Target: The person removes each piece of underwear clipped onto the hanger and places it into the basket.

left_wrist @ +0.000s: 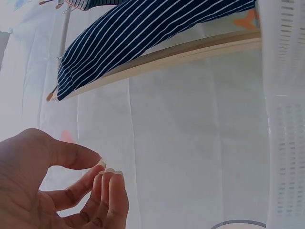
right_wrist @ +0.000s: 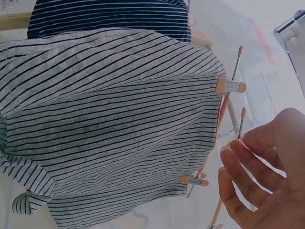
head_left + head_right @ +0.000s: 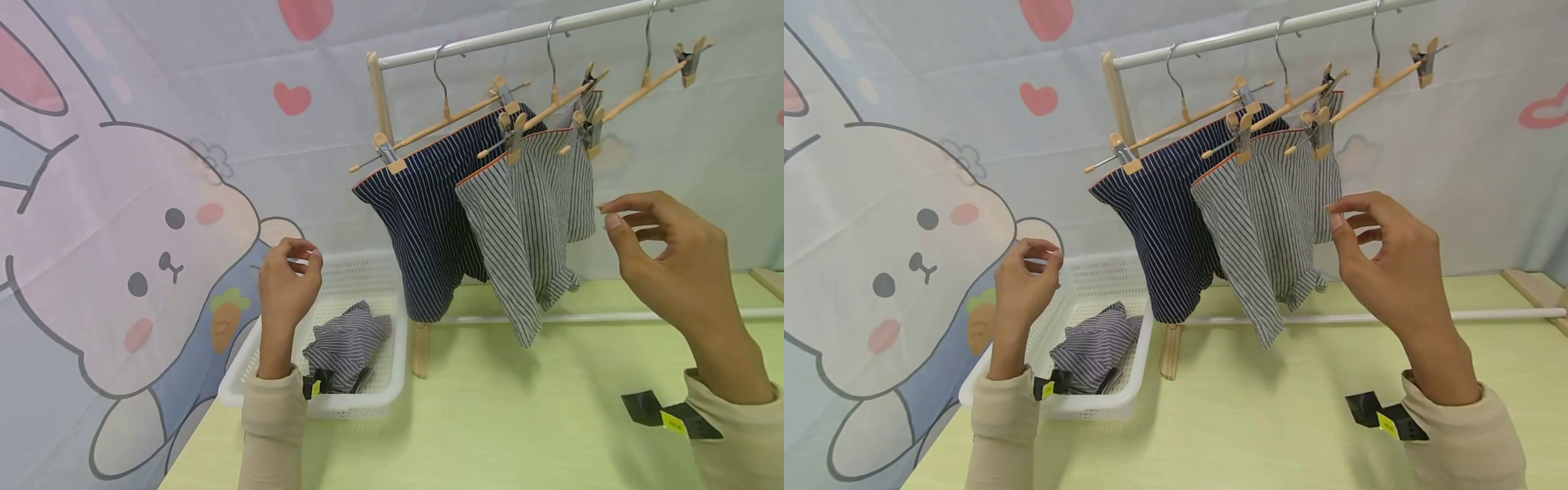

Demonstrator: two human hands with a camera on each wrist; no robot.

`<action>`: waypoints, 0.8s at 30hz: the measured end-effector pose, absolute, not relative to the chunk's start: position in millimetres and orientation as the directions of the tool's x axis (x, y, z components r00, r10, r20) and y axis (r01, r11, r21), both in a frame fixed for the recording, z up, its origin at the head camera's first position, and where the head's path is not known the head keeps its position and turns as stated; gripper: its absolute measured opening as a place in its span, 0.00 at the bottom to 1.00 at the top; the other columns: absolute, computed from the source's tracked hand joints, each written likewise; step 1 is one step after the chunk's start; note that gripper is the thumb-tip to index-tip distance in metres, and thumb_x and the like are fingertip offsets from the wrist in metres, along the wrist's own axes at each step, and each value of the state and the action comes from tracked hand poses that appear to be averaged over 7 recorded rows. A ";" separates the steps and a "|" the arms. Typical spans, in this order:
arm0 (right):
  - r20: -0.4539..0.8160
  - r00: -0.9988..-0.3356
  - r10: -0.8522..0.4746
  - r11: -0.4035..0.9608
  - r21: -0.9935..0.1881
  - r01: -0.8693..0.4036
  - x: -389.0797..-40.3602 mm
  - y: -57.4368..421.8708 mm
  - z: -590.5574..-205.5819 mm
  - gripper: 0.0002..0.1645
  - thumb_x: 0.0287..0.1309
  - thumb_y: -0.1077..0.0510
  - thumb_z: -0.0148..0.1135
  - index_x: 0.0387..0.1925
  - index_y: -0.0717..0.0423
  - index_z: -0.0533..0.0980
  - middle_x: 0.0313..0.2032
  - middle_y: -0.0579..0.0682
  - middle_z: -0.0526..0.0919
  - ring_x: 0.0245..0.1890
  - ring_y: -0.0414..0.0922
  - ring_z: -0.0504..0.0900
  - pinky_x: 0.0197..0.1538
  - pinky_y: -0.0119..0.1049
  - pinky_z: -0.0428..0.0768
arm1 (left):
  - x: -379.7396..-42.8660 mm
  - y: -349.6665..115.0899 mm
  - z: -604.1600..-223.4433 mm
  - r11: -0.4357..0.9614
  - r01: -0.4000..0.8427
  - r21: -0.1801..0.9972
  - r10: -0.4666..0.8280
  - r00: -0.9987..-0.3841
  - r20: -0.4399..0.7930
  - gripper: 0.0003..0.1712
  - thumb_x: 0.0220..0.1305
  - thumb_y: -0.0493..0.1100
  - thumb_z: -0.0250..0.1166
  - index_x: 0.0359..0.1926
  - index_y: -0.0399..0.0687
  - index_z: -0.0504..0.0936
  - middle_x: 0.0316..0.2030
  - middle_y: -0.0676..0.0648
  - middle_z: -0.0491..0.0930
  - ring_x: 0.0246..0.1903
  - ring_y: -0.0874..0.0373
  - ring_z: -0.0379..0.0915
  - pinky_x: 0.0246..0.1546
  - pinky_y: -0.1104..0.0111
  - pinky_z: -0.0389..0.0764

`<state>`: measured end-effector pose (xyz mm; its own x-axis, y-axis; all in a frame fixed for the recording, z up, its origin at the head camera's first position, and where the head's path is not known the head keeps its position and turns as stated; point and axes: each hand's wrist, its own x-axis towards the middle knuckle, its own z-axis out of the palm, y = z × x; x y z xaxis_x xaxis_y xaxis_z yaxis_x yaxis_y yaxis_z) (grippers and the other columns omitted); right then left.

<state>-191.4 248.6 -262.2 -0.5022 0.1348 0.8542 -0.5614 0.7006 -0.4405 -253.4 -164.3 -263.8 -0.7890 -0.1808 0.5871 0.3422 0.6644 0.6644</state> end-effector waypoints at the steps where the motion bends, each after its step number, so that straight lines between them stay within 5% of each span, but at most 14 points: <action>1: 0.854 -0.502 0.133 0.700 -0.440 -0.562 -191.4 248.5 -262.3 0.15 0.66 0.57 0.58 0.49 0.59 0.81 0.42 0.13 0.76 0.39 0.14 0.73 0.43 0.10 0.68 | -253.4 -164.0 -263.8 0.665 0.340 0.665 -0.179 -0.791 0.584 0.12 0.66 0.41 0.59 0.46 0.41 0.81 0.43 0.38 0.82 0.39 0.43 0.82 0.42 0.55 0.79; 24: 0.837 -0.540 0.092 0.683 -0.448 -0.577 -189.2 244.4 -261.8 0.12 0.64 0.62 0.61 0.47 0.60 0.81 0.41 0.13 0.75 0.40 0.13 0.74 0.43 0.10 0.68 | -244.5 -131.1 -264.2 0.573 0.471 0.671 0.008 -0.822 0.570 0.15 0.73 0.50 0.58 0.53 0.48 0.77 0.46 0.45 0.82 0.34 0.51 0.82 0.30 0.65 0.79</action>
